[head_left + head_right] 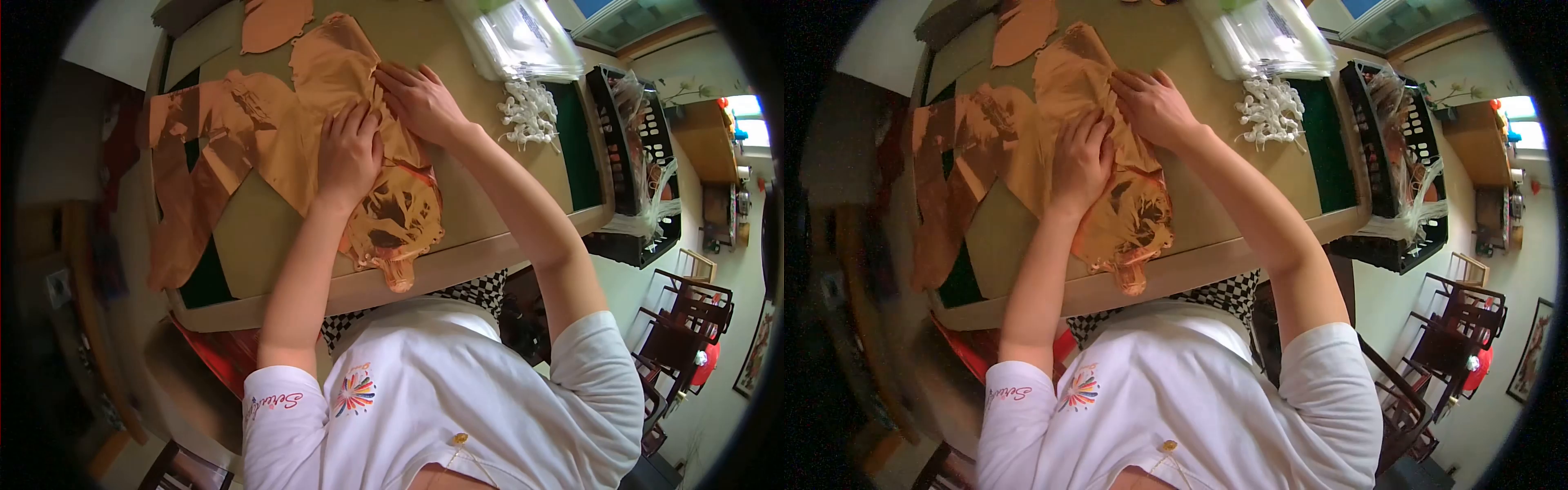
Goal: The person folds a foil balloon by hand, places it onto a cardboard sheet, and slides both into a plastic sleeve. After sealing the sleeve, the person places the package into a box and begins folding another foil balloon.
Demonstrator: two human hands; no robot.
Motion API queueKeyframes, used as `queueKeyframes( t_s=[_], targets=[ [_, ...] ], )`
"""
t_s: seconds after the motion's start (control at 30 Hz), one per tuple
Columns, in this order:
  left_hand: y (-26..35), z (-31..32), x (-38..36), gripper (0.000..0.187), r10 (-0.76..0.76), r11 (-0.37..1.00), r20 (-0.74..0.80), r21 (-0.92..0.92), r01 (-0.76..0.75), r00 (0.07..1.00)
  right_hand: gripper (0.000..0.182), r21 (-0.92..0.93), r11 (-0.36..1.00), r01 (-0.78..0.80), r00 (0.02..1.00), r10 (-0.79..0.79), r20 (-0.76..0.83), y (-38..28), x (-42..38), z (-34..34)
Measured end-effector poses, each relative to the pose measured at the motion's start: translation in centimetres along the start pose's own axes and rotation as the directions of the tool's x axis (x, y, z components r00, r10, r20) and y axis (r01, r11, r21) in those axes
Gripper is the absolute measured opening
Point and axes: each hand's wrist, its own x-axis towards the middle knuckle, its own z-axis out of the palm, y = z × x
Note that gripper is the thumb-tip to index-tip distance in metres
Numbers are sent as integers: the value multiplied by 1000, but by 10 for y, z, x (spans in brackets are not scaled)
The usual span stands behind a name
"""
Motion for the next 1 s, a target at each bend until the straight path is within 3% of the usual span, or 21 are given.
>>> queueKeyframes(
  t_s=[0.17, 0.47, 1.0],
  targets=[
    [1, 2, -3, 26, -12, 1000, 31, 22, 11, 999, 40, 23, 999, -32, 999, 33, -15, -3, 0, -2],
    [1, 1, -1, 29, 7, 1000, -11, 28, -7, 1000, 35, 98, 992, 80, 992, -89, 85, -16, -62, -39],
    [-2, 4, -2, 31, -1, 1000, -4, 22, 1, 1000, 44, 198, 980, -34, 969, -16, 248, -49, -122, -79]
  ],
)
